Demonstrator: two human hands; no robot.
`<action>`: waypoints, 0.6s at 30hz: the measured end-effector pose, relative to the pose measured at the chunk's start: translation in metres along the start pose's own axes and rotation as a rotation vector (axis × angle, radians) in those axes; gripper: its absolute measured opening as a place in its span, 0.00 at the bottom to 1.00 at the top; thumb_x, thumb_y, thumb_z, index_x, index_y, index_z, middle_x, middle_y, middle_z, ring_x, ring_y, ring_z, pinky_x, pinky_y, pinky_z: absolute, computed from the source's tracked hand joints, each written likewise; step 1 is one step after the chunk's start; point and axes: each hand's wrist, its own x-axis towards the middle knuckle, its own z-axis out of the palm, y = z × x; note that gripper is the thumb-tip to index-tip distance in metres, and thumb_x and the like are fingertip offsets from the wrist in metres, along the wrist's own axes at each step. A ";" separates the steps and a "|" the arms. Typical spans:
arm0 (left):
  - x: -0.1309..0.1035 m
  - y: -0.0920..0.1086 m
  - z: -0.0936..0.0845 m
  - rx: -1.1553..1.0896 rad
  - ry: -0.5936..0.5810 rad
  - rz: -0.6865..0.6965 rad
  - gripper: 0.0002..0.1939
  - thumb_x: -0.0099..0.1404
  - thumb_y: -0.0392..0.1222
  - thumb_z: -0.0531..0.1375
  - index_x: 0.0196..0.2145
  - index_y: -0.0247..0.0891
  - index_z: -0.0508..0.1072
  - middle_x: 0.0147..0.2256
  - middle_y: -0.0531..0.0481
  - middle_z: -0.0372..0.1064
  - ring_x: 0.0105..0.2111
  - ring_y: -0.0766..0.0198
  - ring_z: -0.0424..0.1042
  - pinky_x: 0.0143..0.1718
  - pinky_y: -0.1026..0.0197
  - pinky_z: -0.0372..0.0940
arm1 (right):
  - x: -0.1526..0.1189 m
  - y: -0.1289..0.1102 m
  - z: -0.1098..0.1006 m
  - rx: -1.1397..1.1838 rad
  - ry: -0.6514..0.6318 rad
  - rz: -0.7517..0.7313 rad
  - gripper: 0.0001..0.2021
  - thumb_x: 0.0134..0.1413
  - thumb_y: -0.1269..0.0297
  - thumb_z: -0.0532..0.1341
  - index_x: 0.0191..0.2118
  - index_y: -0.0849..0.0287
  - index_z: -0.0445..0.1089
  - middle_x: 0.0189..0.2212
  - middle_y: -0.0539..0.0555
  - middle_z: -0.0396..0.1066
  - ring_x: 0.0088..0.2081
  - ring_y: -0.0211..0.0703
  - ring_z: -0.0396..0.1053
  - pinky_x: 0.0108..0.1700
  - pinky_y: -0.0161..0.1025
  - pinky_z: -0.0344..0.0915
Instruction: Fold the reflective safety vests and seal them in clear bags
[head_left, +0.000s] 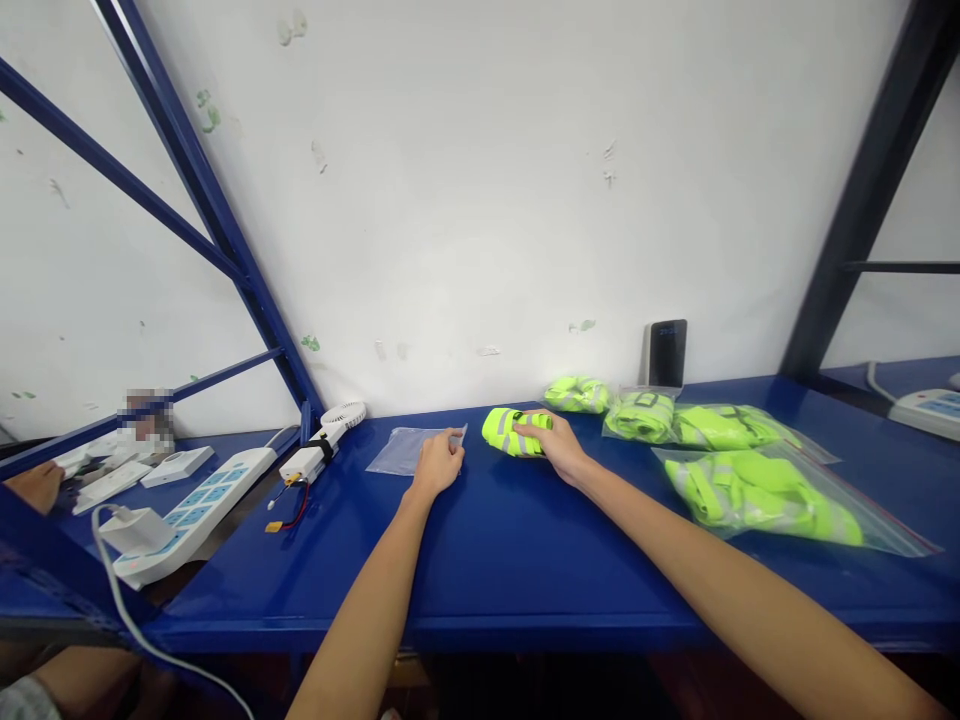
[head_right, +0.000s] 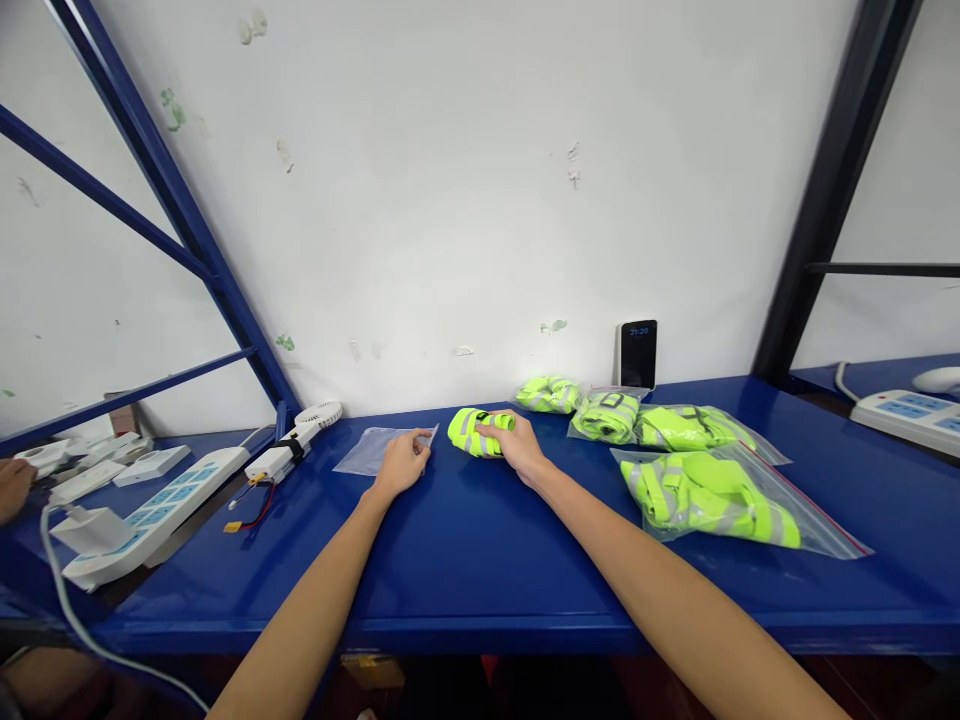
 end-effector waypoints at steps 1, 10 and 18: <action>0.000 0.000 0.000 -0.018 -0.012 0.020 0.17 0.58 0.34 0.54 0.45 0.37 0.74 0.19 0.54 0.68 0.21 0.62 0.69 0.32 0.61 0.61 | -0.002 -0.002 0.001 0.033 -0.008 0.027 0.19 0.35 0.65 0.70 0.38 0.57 0.70 0.29 0.52 0.74 0.30 0.49 0.73 0.29 0.44 0.72; -0.005 0.016 0.014 -0.308 -0.076 0.166 0.14 0.62 0.39 0.55 0.46 0.37 0.66 0.26 0.53 0.69 0.23 0.66 0.70 0.27 0.64 0.65 | -0.012 -0.010 0.012 0.310 -0.127 0.153 0.16 0.40 0.63 0.71 0.37 0.58 0.70 0.30 0.52 0.76 0.33 0.48 0.75 0.33 0.45 0.76; -0.003 0.025 0.020 -0.666 0.035 0.003 0.16 0.58 0.44 0.61 0.43 0.38 0.64 0.28 0.53 0.69 0.23 0.66 0.72 0.28 0.61 0.70 | -0.008 -0.004 0.007 0.197 -0.163 0.110 0.23 0.36 0.62 0.72 0.42 0.58 0.71 0.31 0.52 0.76 0.31 0.48 0.74 0.31 0.43 0.73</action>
